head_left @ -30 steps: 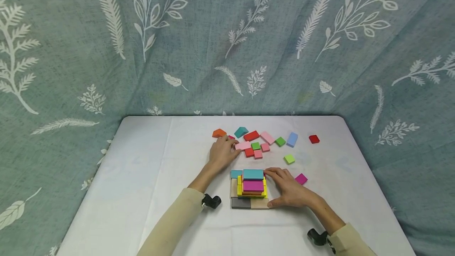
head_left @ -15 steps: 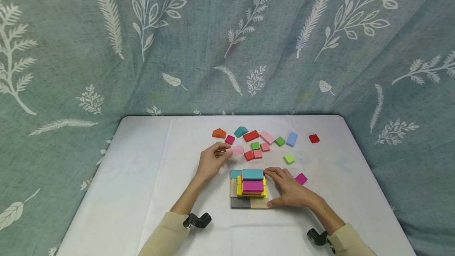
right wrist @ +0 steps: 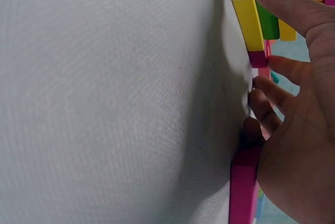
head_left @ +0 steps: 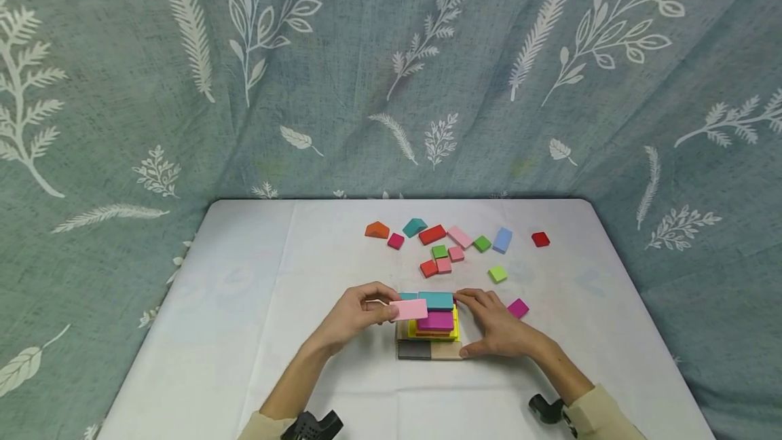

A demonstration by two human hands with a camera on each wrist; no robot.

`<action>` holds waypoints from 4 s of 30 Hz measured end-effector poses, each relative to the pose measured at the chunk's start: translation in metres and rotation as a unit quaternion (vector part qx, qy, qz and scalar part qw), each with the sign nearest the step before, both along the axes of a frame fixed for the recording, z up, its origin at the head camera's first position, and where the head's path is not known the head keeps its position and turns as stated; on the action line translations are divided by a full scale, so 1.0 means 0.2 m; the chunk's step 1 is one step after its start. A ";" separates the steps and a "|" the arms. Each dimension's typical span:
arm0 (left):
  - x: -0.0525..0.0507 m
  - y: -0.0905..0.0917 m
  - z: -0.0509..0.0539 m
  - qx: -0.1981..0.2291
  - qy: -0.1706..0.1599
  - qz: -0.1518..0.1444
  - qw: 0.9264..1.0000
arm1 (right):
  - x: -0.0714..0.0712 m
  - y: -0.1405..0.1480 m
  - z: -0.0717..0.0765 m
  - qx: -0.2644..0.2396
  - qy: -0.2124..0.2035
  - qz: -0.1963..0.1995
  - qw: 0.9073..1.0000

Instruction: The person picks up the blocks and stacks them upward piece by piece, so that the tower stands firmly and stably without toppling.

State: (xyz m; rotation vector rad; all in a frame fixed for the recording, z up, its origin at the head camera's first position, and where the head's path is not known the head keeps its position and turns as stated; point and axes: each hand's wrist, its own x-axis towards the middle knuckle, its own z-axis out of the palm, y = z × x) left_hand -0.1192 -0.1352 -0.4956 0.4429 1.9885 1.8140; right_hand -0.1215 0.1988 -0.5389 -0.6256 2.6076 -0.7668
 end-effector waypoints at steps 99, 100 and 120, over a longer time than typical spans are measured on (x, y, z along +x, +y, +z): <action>-0.01 0.02 -0.32 -0.343 0.257 -0.013 0.903 | -0.03 0.01 0.08 -0.014 -0.041 -0.011 0.999; -0.01 0.02 -0.32 -0.342 0.256 -0.013 0.904 | -0.03 0.02 0.09 -0.028 -0.043 -0.018 0.999; 0.00 0.02 -0.35 -0.350 0.246 -0.021 0.904 | -0.63 0.33 0.08 -0.063 0.061 -0.260 0.962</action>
